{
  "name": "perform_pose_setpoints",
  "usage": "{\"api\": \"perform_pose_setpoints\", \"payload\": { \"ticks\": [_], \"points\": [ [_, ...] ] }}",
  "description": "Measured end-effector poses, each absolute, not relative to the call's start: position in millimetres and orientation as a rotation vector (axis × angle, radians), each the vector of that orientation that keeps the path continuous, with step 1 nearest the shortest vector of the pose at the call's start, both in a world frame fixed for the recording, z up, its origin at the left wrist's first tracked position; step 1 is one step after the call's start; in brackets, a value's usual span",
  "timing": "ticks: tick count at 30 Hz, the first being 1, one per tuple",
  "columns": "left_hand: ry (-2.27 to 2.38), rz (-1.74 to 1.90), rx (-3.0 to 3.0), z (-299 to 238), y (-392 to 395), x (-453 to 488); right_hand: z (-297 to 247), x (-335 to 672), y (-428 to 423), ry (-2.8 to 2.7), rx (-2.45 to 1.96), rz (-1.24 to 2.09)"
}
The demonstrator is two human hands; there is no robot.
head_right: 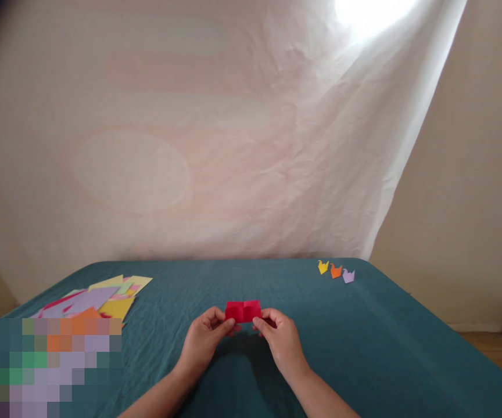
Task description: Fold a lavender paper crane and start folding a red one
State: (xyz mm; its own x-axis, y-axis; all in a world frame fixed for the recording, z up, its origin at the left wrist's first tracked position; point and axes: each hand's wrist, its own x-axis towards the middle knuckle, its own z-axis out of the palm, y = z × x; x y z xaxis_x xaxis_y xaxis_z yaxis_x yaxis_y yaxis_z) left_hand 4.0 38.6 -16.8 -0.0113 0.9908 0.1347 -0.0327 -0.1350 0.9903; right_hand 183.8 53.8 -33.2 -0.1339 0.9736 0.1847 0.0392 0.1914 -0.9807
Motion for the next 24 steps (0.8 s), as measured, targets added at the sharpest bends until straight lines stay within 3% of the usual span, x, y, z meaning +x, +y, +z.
{"api": "perform_pose_setpoints", "payload": {
  "ticks": [9, 24],
  "points": [
    [1.088, 1.313, 1.278, -22.8, 41.6, 2.7, -36.5, 183.3, 52.3, -1.294, -0.977, 1.290],
    [1.164, 1.118, 1.169, -26.7, 44.6, -0.4, -29.4, 185.0, 49.7, -1.480, -1.099, 1.121]
  ]
}}
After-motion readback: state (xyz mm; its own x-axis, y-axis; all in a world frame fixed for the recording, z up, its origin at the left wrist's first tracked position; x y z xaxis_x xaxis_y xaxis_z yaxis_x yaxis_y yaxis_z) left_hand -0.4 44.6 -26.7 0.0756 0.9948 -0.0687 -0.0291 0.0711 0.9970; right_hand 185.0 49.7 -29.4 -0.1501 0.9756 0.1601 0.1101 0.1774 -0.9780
